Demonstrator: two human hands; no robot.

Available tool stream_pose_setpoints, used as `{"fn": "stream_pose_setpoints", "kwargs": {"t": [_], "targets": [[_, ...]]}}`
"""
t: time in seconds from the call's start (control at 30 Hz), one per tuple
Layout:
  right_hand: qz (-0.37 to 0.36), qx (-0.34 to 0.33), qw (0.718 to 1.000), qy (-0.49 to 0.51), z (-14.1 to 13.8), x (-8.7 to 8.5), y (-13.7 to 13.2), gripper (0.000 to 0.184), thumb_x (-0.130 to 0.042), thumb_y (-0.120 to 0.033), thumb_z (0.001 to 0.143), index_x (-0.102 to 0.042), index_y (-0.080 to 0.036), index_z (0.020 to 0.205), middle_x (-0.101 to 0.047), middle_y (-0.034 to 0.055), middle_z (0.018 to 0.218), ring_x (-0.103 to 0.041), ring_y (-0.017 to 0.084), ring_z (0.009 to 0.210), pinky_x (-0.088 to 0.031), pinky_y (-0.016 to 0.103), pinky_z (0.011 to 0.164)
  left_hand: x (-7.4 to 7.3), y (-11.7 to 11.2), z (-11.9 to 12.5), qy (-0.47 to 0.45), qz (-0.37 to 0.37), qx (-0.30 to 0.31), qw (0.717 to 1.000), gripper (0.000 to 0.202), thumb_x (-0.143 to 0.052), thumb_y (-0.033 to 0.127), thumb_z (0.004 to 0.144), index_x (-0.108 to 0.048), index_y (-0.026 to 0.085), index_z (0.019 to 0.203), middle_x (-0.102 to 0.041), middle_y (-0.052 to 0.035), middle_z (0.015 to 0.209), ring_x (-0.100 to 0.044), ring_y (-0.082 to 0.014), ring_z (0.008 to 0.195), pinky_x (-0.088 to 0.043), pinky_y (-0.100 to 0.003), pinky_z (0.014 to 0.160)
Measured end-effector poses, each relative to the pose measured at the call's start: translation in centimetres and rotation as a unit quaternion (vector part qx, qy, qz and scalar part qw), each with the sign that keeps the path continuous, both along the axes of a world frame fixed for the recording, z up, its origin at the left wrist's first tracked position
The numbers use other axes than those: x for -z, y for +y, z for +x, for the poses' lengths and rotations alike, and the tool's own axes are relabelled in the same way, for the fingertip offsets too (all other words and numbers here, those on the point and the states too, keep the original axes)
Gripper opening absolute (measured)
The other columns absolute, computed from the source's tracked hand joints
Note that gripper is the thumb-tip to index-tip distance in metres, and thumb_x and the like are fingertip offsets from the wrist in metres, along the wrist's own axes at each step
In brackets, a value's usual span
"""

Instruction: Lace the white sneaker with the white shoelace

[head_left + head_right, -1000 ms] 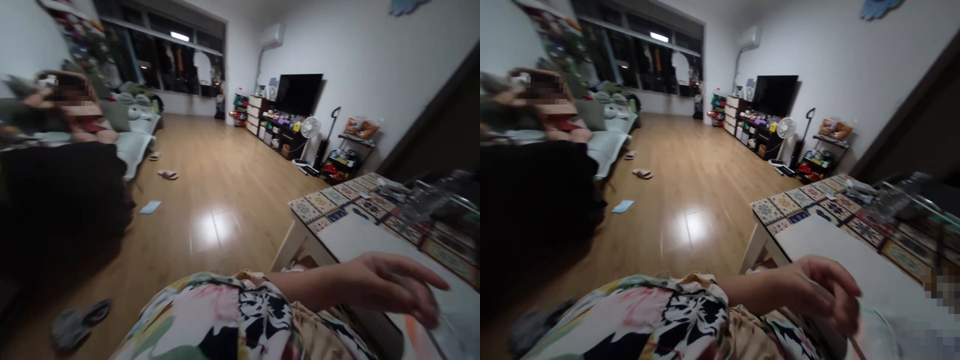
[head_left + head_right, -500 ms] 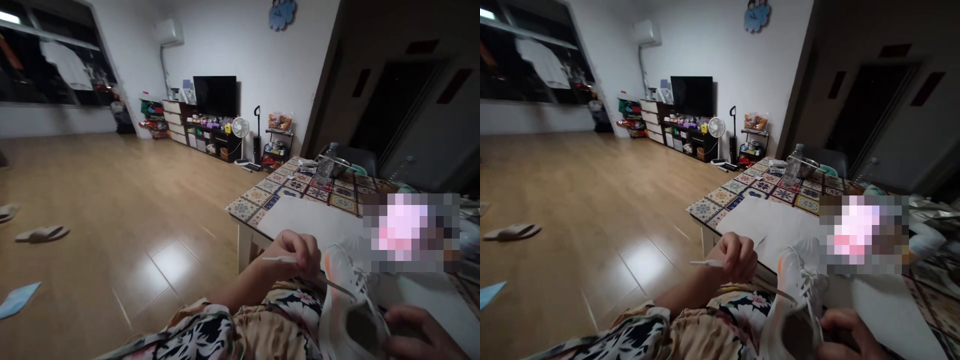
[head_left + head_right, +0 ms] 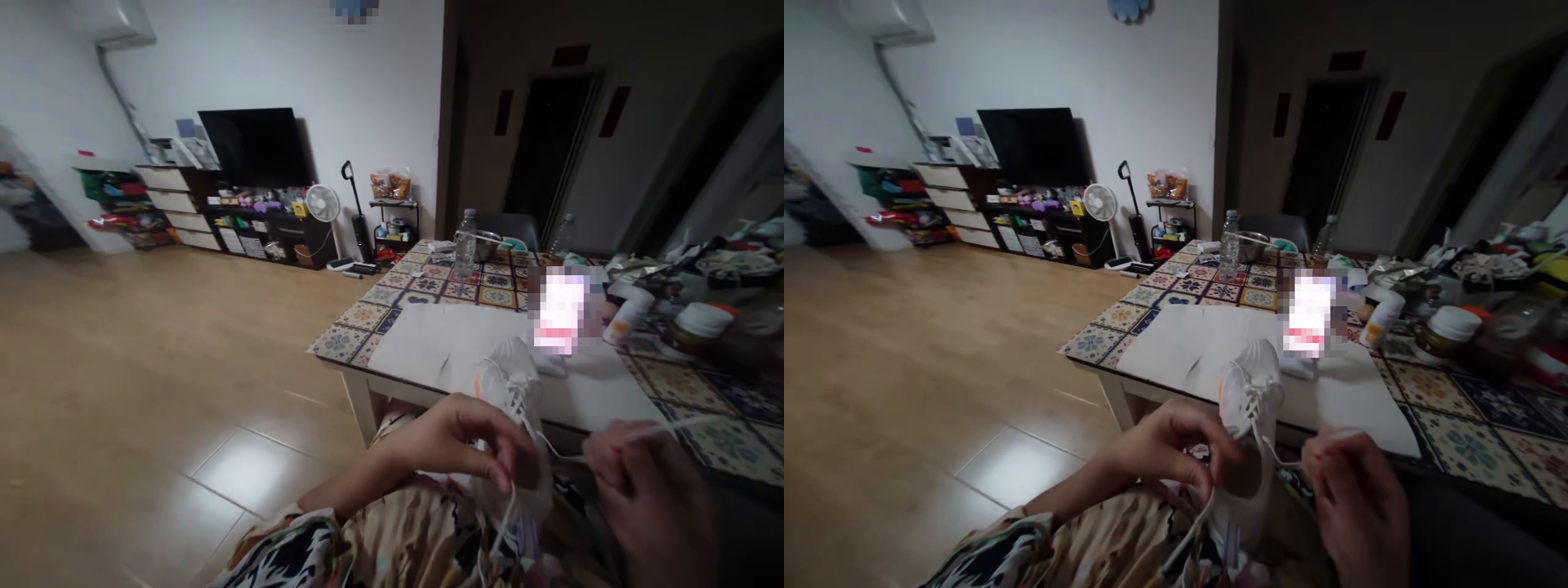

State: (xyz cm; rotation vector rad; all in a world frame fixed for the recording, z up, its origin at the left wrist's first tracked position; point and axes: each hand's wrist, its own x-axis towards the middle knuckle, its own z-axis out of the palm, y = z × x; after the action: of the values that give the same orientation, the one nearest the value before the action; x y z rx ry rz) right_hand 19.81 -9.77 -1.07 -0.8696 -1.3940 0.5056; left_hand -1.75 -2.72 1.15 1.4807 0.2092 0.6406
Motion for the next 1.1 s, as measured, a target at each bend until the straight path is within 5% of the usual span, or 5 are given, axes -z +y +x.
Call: {"fn": "stream_pose_setpoints", "kwargs": {"t": [0.1, 0.3, 0.67, 1.0, 1.1], "targets": [[-0.013, 0.055, 0.992, -0.112, -0.7, 0.3, 0.2, 0.007, -0.059, -0.028, 0.092, -0.061, -0.025, 0.086, -0.061, -0.0011, 0.066, -0.057, 0.015, 0.054, -0.046, 0.023, 0.049, 0.4, -0.3, 1.5, -0.003, -0.091, -0.012, 0.996, 0.059, -0.086, 0.035, 0.066, -0.069, 0.022, 0.122, -0.066, 0.0016, 0.072, -0.062, -0.0112, 0.065, -0.051, -0.027, 0.072], [0.075, -0.011, 0.956, -0.282, -1.3, -0.9, 0.3, 0.008, -0.060, -0.021, 0.090, -0.063, -0.024, 0.096, -0.071, 0.0009, 0.080, -0.068, 0.015, 0.069, -0.054, 0.023, 0.064, 0.6, 0.0, 2.5, -0.044, -0.003, -0.148, 0.988, 0.031, -0.087, 0.039, 0.064, -0.073, 0.011, 0.069, -0.065, -0.0032, 0.069, -0.059, -0.0117, 0.065, -0.048, -0.024, 0.065], [0.054, 0.120, 0.987, -0.092, -1.6, 0.4, 0.3, 0.010, -0.063, -0.018, 0.089, -0.058, -0.023, 0.082, -0.060, -0.0046, 0.067, -0.058, 0.011, 0.058, -0.047, 0.020, 0.055, 0.5, -0.9, 2.4, -0.033, 0.046, -0.074, 0.996, 0.026, -0.079, 0.036, 0.077, -0.071, 0.011, 0.073, -0.070, -0.0060, 0.072, -0.064, -0.0112, 0.069, -0.050, -0.022, 0.067], [0.101, 0.030, 0.946, -0.305, -1.4, -1.2, 0.6, 0.012, -0.054, -0.014, 0.089, -0.060, -0.022, 0.095, -0.064, 0.0036, 0.091, -0.063, 0.017, 0.085, -0.052, 0.029, 0.076, 0.8, 0.0, 2.2, -0.083, 0.168, -0.210, 0.960, 0.020, -0.080, 0.034, 0.076, -0.077, 0.015, 0.075, -0.070, -0.0061, 0.070, -0.063, -0.0142, 0.070, -0.049, -0.024, 0.067], [0.123, 0.040, 0.946, -0.296, -1.5, -1.0, 1.0, 0.013, -0.057, -0.013, 0.088, -0.057, -0.023, 0.096, -0.062, 0.0020, 0.089, -0.062, 0.016, 0.084, -0.051, 0.027, 0.074, 0.5, -0.2, 2.3, -0.063, 0.102, -0.204, 0.972, 0.030, -0.082, 0.041, 0.072, -0.073, 0.013, 0.069, -0.068, -0.0053, 0.068, -0.062, -0.0141, 0.067, -0.048, -0.024, 0.065]]}}
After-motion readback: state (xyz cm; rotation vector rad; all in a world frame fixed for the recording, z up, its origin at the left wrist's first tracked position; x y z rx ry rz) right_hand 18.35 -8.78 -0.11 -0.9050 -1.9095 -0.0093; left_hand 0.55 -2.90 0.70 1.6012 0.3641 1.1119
